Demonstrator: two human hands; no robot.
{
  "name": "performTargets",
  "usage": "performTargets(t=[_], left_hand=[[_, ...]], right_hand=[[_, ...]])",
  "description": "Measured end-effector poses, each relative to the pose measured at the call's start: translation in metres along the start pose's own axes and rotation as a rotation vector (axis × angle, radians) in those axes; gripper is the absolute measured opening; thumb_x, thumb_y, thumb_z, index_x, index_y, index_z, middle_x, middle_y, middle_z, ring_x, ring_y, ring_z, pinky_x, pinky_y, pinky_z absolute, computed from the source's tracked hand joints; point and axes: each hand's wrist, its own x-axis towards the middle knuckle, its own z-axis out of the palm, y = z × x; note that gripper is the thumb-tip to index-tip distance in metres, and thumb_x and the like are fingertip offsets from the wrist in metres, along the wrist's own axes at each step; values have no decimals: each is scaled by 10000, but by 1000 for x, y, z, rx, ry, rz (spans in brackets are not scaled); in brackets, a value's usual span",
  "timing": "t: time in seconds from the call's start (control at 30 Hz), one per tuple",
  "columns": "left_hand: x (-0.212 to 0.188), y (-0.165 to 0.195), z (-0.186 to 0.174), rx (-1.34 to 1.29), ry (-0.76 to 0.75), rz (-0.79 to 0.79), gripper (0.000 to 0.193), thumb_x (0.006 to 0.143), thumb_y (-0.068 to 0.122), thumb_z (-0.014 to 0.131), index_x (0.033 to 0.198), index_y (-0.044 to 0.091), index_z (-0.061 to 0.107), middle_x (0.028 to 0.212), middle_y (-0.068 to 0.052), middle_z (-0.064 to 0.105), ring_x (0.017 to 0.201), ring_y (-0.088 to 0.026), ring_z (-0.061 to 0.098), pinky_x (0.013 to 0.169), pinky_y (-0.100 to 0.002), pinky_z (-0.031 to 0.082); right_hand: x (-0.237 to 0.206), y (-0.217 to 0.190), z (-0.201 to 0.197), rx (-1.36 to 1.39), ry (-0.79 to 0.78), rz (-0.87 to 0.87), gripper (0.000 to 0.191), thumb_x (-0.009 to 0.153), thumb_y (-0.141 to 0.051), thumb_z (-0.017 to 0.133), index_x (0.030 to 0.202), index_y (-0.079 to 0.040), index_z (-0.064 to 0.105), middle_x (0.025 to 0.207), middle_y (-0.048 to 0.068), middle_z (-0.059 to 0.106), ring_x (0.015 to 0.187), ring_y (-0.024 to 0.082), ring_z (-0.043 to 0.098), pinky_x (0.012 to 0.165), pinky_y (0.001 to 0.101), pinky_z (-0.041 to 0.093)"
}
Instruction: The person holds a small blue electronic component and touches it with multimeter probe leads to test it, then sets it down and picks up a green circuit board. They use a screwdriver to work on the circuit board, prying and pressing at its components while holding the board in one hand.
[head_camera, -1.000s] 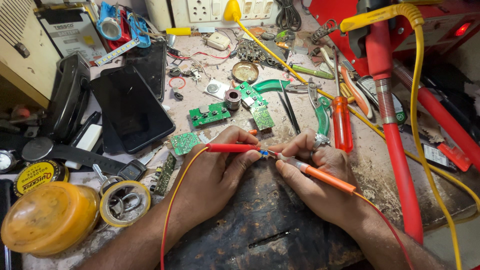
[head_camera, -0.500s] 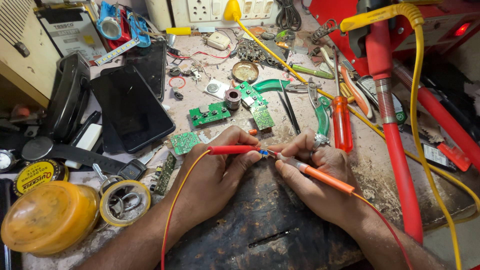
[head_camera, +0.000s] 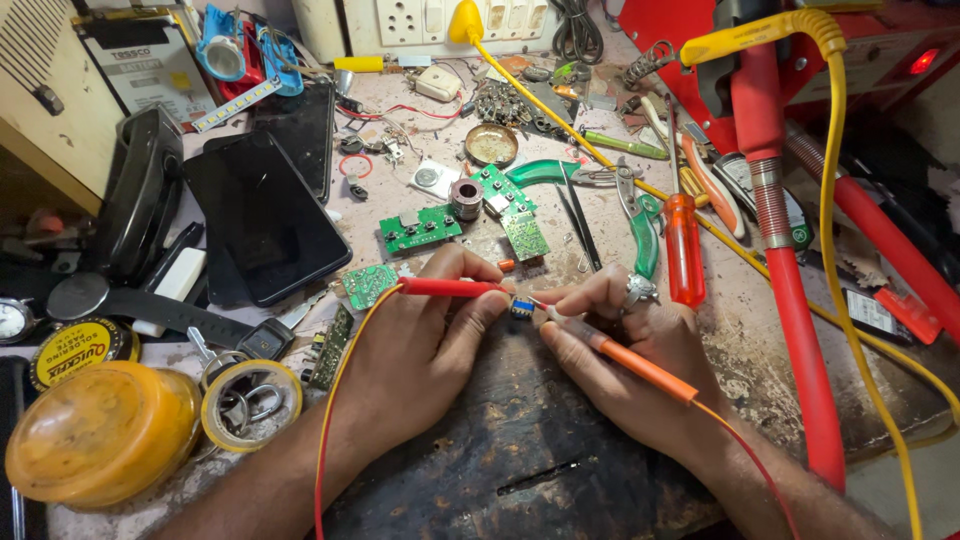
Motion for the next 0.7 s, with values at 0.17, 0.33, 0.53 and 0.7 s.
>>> performTargets(t=[0.17, 0.33, 0.53, 0.7], left_hand=[[-1, 2, 0, -11, -16, -41, 173, 966, 207, 630, 1059, 62, 628, 816, -90, 723, 735, -208, 726, 655, -358, 531], [1, 3, -2, -29, -29, -20, 176, 970, 199, 621, 1072, 57, 614, 816, -93, 716, 736, -210, 720, 655, -357, 534], [1, 2, -4, 47, -39, -42, 182, 975, 212, 608, 1084, 66, 610, 811, -92, 715, 750, -217, 728, 659, -365, 531], [0, 1, -4, 4, -38, 7, 174, 982, 203, 601, 1080, 60, 605, 854, -77, 732, 771, -210, 739, 671, -357, 540]], right_hand=[[0, -6, -1, -129, -2, -19, 123, 922, -56, 705, 1010, -46, 620, 1133, 72, 796, 1003, 51, 686, 849, 220, 578], [0, -12, 0, -298, 37, 13, 124, 893, -94, 743, 987, -69, 667, 1064, 17, 823, 860, 4, 663, 739, 199, 571], [0, -12, 1, -334, 42, 39, 127, 888, -114, 756, 974, -79, 671, 1028, -5, 828, 781, -9, 628, 679, 195, 559], [1, -8, 1, -289, 21, -7, 131, 900, -93, 740, 987, -62, 647, 1036, 13, 810, 818, 2, 638, 706, 196, 562]])
